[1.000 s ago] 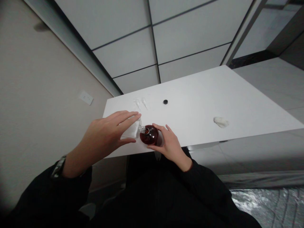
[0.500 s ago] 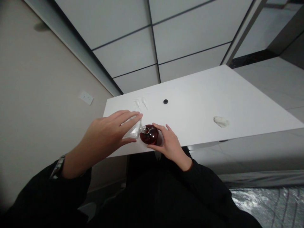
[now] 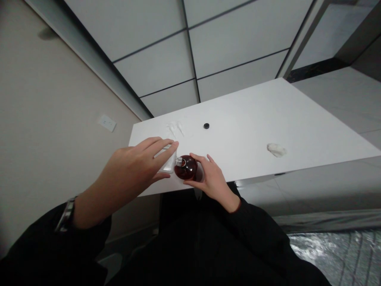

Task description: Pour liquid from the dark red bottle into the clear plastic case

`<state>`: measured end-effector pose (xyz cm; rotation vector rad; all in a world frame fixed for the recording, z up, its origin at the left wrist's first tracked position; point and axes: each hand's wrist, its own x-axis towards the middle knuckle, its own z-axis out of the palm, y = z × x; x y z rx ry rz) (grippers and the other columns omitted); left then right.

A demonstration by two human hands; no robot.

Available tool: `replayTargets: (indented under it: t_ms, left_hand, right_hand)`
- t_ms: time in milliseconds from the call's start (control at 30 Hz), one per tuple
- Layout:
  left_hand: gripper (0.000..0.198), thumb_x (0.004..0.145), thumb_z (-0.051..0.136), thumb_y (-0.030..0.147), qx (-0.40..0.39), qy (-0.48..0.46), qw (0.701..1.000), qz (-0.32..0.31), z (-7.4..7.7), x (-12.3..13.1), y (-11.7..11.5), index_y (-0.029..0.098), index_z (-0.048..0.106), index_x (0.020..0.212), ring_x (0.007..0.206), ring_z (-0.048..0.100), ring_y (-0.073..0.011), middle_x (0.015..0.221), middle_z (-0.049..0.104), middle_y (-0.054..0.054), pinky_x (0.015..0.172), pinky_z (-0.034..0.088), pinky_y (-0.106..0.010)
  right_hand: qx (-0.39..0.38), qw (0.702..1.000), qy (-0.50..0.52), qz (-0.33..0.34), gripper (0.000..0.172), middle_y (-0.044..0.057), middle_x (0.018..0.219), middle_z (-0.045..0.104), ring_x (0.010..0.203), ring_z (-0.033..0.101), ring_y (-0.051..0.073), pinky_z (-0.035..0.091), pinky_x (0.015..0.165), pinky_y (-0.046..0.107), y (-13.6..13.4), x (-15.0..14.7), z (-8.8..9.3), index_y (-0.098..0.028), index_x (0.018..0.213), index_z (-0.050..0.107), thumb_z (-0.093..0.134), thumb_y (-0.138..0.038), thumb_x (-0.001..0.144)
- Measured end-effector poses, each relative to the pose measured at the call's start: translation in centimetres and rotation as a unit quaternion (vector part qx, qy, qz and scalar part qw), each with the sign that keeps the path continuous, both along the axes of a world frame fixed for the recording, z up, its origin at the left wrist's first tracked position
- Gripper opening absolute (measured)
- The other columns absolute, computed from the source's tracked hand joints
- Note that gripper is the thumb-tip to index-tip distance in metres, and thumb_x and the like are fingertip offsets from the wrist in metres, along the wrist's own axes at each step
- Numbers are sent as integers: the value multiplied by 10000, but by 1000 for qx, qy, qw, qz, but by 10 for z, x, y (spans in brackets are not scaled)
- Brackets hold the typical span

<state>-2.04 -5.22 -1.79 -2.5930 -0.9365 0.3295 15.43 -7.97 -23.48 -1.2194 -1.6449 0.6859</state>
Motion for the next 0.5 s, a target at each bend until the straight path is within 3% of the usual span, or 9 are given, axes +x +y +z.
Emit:
replayTargets:
  t_ms: [167,500]
  left_hand:
    - [510,941,739,132,10,22,1000,0,2,4,-2,150,610,1434,1146,717,-272,1313,742,-129,614,554,-309]
    - [405,931,712,87,5,40,999,19,6,18,-5,172,676,1326,1046,725,-264,1244,756,-116,593,531,-327]
  right_hand:
    - [5,1000,5,1,757,129,1433,698,1315,685,358,447,1182,690,1,0,-2,-293,1455,531,890,-446,806]
    - [2,1000,-3,2,774,123,1399,717,1281,706,360,412,1207,701,2,1,0,-299,1463,538,896,-446,793]
